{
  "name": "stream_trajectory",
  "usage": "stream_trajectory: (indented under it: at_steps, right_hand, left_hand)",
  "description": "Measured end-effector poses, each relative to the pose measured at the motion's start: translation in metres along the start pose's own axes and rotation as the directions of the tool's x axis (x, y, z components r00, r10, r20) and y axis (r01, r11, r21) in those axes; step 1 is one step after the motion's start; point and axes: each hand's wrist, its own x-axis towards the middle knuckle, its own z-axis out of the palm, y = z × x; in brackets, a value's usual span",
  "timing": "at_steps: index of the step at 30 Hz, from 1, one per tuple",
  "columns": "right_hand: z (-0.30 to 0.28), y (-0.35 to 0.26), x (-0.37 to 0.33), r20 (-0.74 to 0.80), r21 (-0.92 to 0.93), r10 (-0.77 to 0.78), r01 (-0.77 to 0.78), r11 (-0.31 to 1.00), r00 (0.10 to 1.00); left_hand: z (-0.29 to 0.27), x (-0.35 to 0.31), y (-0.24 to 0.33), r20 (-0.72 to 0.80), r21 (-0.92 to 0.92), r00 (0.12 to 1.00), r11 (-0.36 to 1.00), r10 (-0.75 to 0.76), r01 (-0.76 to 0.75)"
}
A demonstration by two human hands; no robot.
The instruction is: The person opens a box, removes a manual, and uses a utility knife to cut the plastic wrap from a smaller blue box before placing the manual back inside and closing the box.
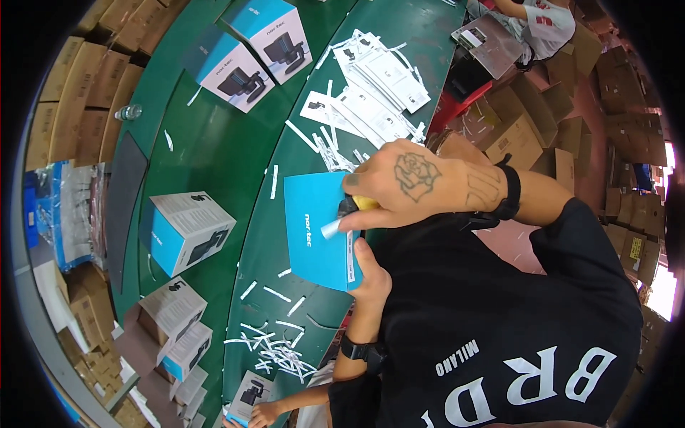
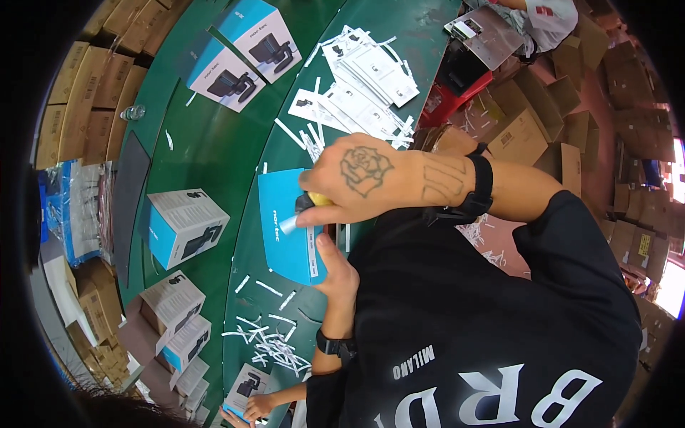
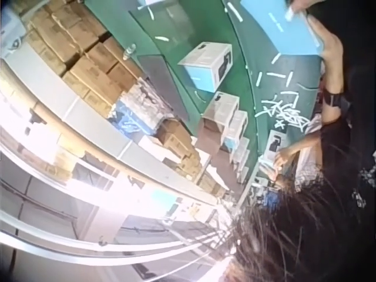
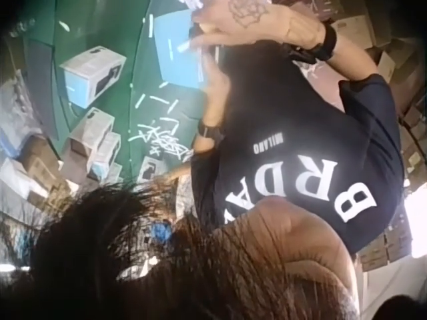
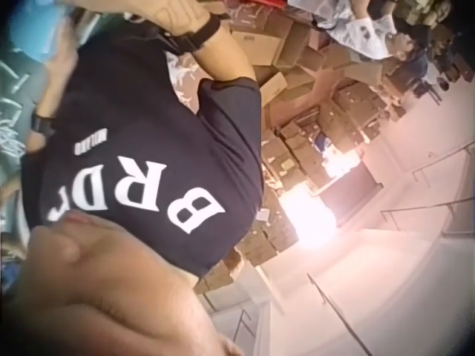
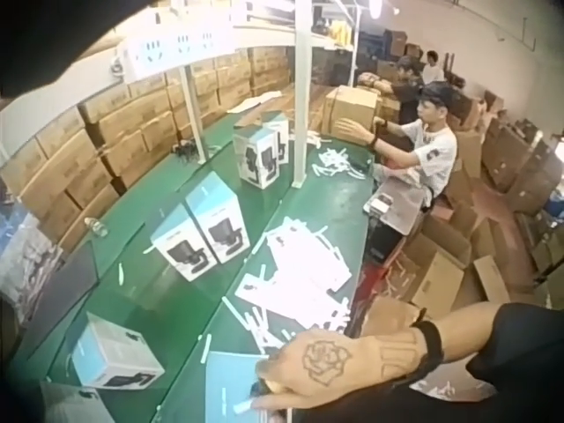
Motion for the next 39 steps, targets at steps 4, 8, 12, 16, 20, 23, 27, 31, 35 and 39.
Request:
stream_trajectory:
  at_steps: [4,8,12,16,20,23,27,31,35,39]
  right_hand:
    - [0.007,-0.004,0.006,-0.057,-0.052,-0.111,0.108,0.993,0.992]
    - [0.012,-0.010,0.005,-0.150,0.087,-0.127,0.141,0.986,0.980]
    - [-0.015,-0.011,-0.016,-0.140,0.603,0.107,-0.001,0.798,0.984]
    - [-0.028,0.060,-0.060,0.001,0.119,0.304,-0.302,0.946,0.953]
    - [-0.026,0.054,-0.045,0.141,-0.095,0.174,-0.162,0.982,0.975]
    - [-0.025,0.007,-0.006,0.015,0.469,0.055,-0.055,0.881,0.998]
    - [0.015,-0.004,0.033,-0.253,0.271,-0.288,0.353,0.896,0.924]
    - [0.014,0.015,0.048,-0.039,0.210,-0.445,0.443,0.872,0.895]
    - [0.008,0.019,0.056,-0.014,0.265,-0.509,0.494,0.828,0.861]
    - [0.013,0.018,0.067,0.018,0.258,-0.542,0.520,0.814,0.840]
  left_hand:
    - [-0.004,-0.001,0.006,0.000,0.009,0.999,0.999,-0.046,0.046]
    - [-0.010,-0.001,0.006,0.016,0.061,1.000,0.998,-0.001,0.000]
    - [-0.026,-0.001,-0.001,0.021,0.190,0.995,0.976,0.102,-0.105]
    - [-0.034,0.000,0.010,0.082,0.202,0.992,0.973,0.096,-0.111]
    - [-0.039,-0.001,0.026,0.063,0.276,0.994,0.956,0.088,-0.102]
    - [-0.048,-0.003,0.029,0.069,0.288,0.998,0.958,-0.015,-0.005]
    - [-0.030,-0.004,0.063,-0.044,-0.096,0.983,0.981,-0.176,0.171]
    - [-0.041,-0.004,0.076,-0.010,-0.162,0.917,0.905,-0.399,0.393]
    - [-0.046,-0.007,0.074,-0.027,-0.148,0.943,0.934,-0.333,0.326]
    - [-0.056,-0.015,0.076,-0.036,-0.146,0.955,0.947,-0.294,0.286]
